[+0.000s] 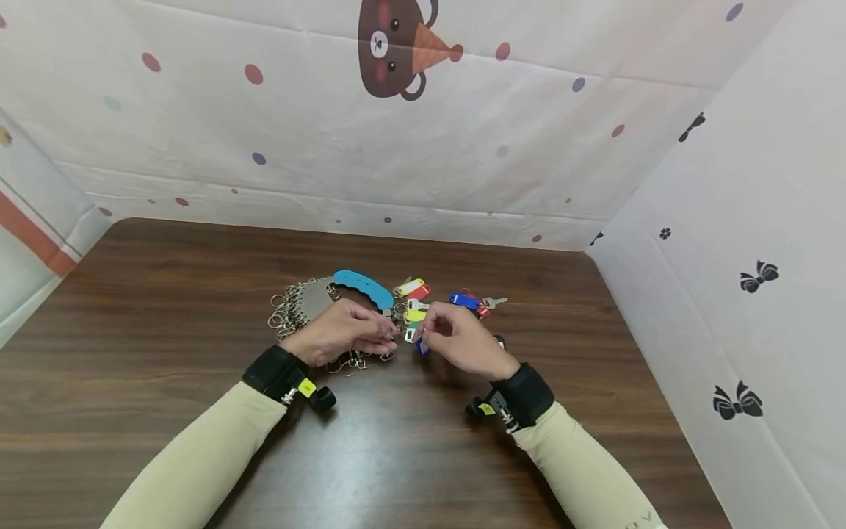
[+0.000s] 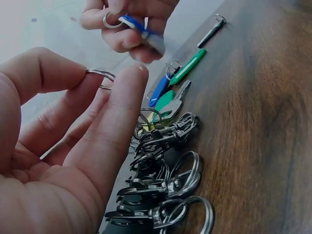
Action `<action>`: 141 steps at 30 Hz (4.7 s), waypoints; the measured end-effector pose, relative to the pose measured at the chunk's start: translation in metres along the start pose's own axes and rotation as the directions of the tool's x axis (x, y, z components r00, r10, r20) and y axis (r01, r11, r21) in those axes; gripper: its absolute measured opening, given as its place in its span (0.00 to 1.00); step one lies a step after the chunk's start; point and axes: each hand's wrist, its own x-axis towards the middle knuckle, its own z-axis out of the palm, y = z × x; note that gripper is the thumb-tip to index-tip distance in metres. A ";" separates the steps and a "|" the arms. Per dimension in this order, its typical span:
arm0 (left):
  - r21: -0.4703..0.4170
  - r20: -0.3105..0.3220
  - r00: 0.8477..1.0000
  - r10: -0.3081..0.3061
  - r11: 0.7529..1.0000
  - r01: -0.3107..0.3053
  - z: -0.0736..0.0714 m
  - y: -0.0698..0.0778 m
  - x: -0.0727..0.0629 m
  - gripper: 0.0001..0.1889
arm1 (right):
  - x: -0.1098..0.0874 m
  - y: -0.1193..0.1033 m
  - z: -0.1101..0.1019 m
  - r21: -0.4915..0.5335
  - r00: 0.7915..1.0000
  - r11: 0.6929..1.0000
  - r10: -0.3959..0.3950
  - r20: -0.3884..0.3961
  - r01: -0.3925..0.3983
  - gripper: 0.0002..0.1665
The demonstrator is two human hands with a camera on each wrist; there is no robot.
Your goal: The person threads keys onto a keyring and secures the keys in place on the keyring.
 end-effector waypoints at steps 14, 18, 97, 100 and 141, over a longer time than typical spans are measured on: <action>0.020 -0.012 1.000 0.008 1.000 -0.007 0.003 0.003 -0.001 0.12 | 0.019 -0.003 0.025 -0.055 0.999 0.998 0.032 0.003 -0.032 0.04; 0.040 -0.045 0.999 0.026 0.999 -0.024 0.006 0.004 0.000 0.10 | 0.022 -0.005 0.028 -0.048 0.999 0.998 0.041 -0.032 -0.042 0.04; 0.812 -0.267 0.805 0.530 0.573 -0.109 0.033 -0.003 -0.002 0.03 | 0.023 -0.014 0.031 -0.040 0.985 0.999 -0.020 -0.172 0.014 0.06; 0.825 -0.243 0.801 0.547 0.550 -0.126 0.033 -0.003 -0.002 0.03 | 0.023 -0.013 0.031 -0.042 0.984 0.999 -0.023 -0.177 0.016 0.06; 0.804 -0.262 0.805 0.532 0.581 -0.122 0.029 0.000 0.002 0.03 | 0.021 -0.006 0.024 -0.009 0.987 1.000 -0.027 -0.156 0.026 0.04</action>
